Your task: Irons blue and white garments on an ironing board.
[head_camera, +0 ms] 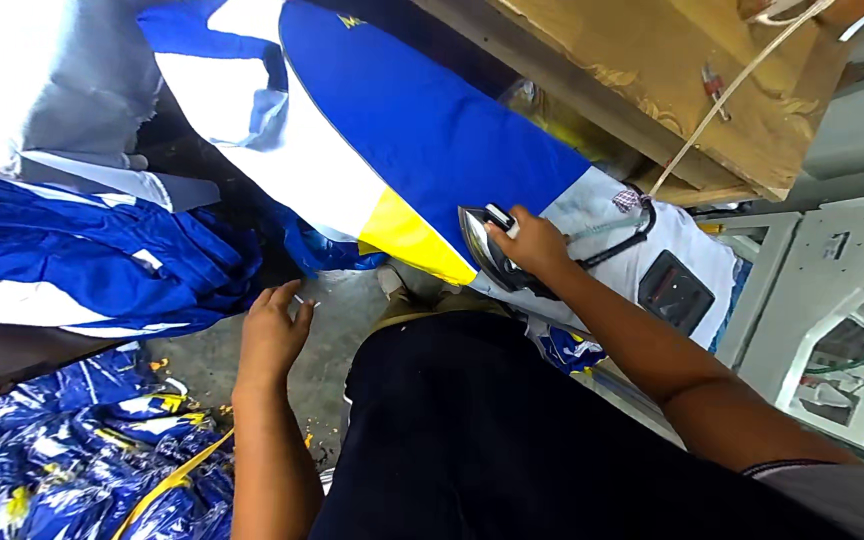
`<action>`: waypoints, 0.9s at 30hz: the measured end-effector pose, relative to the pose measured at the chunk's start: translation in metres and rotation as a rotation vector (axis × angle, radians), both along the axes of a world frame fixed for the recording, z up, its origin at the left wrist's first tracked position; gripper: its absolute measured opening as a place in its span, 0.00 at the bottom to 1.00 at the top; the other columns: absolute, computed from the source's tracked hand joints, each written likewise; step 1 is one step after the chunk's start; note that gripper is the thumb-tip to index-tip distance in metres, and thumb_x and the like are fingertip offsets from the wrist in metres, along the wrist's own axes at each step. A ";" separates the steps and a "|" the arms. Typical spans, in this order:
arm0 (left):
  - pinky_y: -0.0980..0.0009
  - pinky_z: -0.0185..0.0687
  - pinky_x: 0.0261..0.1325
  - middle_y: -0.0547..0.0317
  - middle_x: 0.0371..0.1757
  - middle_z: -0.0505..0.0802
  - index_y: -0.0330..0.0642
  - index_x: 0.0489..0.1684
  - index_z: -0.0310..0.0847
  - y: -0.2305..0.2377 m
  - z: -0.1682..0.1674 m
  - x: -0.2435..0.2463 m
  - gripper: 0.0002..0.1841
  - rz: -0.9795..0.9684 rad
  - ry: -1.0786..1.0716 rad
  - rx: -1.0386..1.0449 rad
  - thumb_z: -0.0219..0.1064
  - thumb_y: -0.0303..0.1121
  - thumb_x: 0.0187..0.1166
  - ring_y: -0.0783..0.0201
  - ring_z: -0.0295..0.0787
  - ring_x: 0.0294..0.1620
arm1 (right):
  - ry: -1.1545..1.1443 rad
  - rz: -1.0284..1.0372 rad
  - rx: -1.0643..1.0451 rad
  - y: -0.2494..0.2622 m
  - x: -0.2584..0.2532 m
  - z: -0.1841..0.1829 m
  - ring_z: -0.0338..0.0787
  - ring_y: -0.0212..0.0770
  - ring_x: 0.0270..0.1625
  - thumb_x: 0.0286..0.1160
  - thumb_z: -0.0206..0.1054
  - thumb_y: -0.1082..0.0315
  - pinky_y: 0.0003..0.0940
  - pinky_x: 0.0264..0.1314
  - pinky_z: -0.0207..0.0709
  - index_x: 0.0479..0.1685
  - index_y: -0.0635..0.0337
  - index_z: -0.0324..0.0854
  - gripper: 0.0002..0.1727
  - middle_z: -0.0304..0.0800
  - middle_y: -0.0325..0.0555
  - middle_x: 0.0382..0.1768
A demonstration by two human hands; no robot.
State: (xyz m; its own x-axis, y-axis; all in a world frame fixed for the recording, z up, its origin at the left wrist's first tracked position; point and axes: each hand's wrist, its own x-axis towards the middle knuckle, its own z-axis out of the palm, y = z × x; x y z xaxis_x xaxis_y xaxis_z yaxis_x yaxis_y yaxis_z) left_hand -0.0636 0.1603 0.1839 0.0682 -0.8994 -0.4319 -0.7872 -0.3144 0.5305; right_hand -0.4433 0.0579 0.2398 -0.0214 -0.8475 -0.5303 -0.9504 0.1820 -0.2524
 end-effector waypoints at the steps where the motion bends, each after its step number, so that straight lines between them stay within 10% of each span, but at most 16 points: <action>1: 0.31 0.70 0.74 0.24 0.69 0.84 0.27 0.73 0.78 -0.005 0.002 -0.009 0.21 -0.007 0.004 0.022 0.66 0.31 0.86 0.27 0.81 0.71 | -0.008 0.037 -0.016 -0.010 0.007 -0.001 0.93 0.67 0.51 0.85 0.60 0.39 0.67 0.50 0.81 0.66 0.63 0.80 0.34 0.92 0.64 0.44; 9: 0.35 0.76 0.70 0.30 0.68 0.85 0.29 0.72 0.78 -0.034 0.018 -0.084 0.20 -0.142 0.098 -0.154 0.64 0.31 0.87 0.33 0.85 0.65 | -0.110 0.207 -0.024 -0.075 0.058 0.003 0.92 0.61 0.57 0.87 0.57 0.38 0.64 0.56 0.81 0.70 0.59 0.79 0.33 0.92 0.60 0.50; 18: 0.35 0.74 0.72 0.25 0.68 0.84 0.27 0.74 0.76 0.016 -0.001 -0.031 0.22 0.090 0.028 0.070 0.64 0.31 0.87 0.30 0.83 0.68 | -0.084 0.310 0.040 -0.034 0.026 0.002 0.92 0.64 0.48 0.85 0.60 0.39 0.65 0.47 0.80 0.61 0.62 0.82 0.31 0.91 0.61 0.40; 27: 0.32 0.69 0.76 0.25 0.70 0.83 0.26 0.75 0.75 -0.117 0.025 -0.001 0.22 -0.156 0.059 -0.111 0.62 0.32 0.88 0.29 0.80 0.71 | -0.086 0.163 -0.007 -0.080 0.106 0.006 0.93 0.62 0.54 0.86 0.58 0.38 0.64 0.53 0.81 0.67 0.59 0.80 0.32 0.92 0.60 0.47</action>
